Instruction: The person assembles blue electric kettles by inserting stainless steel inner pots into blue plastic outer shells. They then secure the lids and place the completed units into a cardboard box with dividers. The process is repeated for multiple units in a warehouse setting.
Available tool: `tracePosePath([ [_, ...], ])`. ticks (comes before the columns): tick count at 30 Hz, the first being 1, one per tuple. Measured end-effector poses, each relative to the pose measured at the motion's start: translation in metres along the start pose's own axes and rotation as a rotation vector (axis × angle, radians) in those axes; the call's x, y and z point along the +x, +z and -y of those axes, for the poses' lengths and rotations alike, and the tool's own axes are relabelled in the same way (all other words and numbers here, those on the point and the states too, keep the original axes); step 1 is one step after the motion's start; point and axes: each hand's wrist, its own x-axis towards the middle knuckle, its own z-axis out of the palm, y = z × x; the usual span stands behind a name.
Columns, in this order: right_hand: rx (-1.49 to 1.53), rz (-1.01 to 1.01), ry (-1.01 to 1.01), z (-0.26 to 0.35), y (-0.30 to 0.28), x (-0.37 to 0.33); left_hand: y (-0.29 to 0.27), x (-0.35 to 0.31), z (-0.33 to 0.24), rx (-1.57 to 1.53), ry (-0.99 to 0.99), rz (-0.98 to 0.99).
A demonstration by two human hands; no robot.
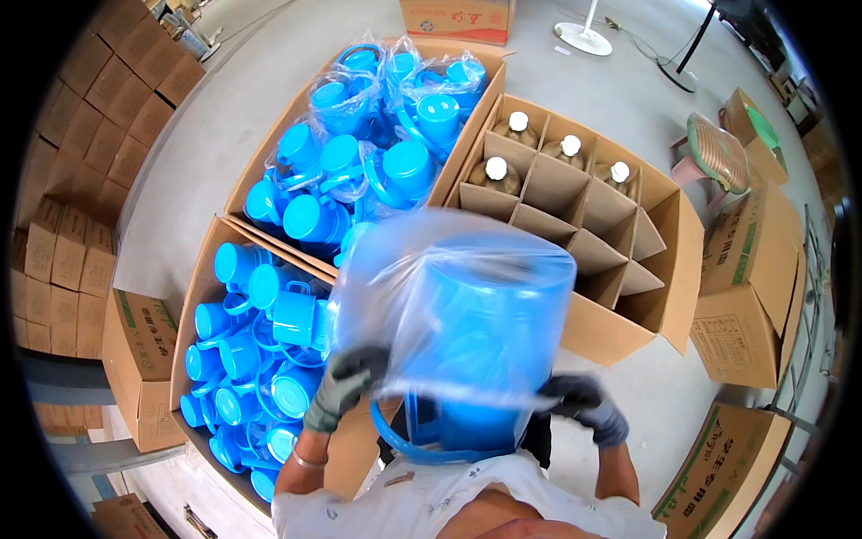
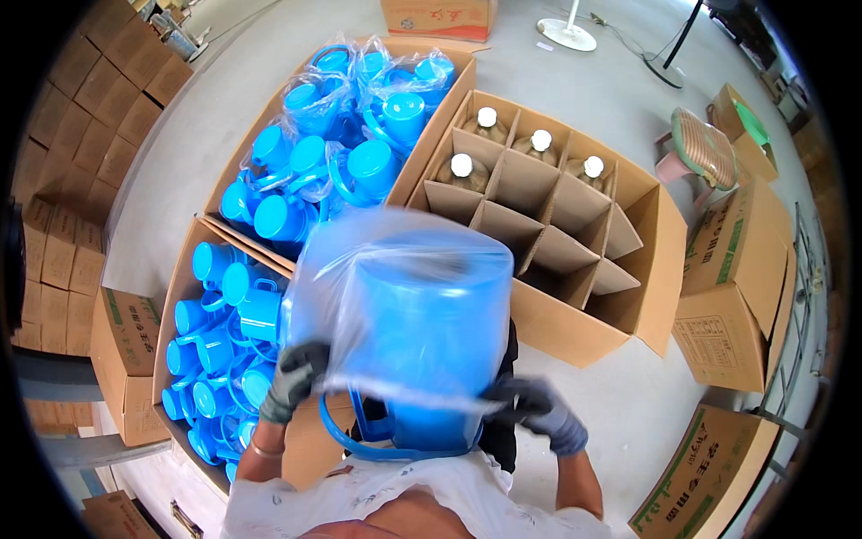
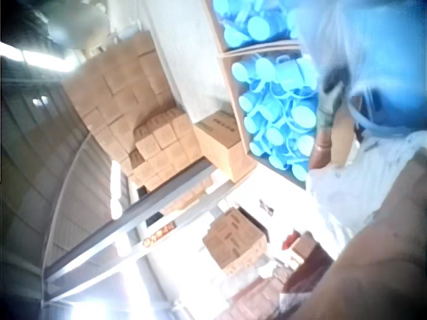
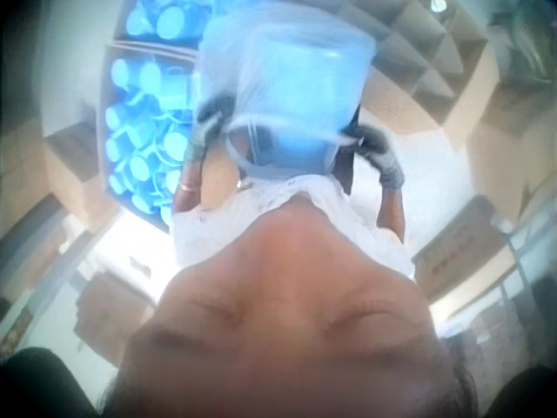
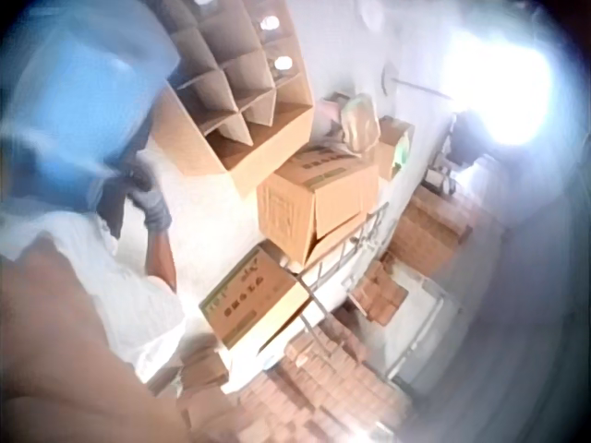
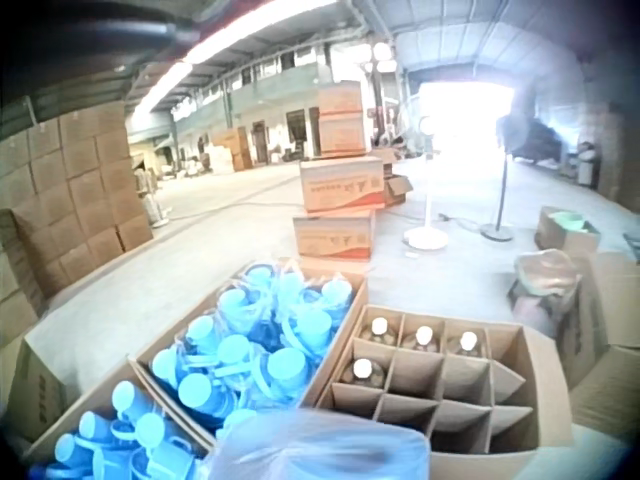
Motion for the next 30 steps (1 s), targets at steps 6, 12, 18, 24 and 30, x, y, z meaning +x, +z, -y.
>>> tracePosePath([
  [6,-0.006,0.308,0.357,-0.062,-0.017,-0.05,-0.043,-0.025,0.017,0.301,-0.423,0.005],
  [12,-0.155,-0.49,-0.234,-0.048,-0.045,0.039,0.077,0.0,0.014,0.532,0.279,-0.125],
  [18,-0.352,-0.125,-0.471,-0.02,0.075,0.066,0.045,-0.025,0.102,-0.065,0.095,-0.513],
  [24,-0.806,-0.041,-0.745,0.086,0.077,0.104,0.007,0.064,0.005,-0.848,0.017,-0.138],
  [30,-1.002,-0.688,-0.996,0.154,0.044,0.291,-0.06,0.276,-0.039,-0.86,0.423,0.104],
])
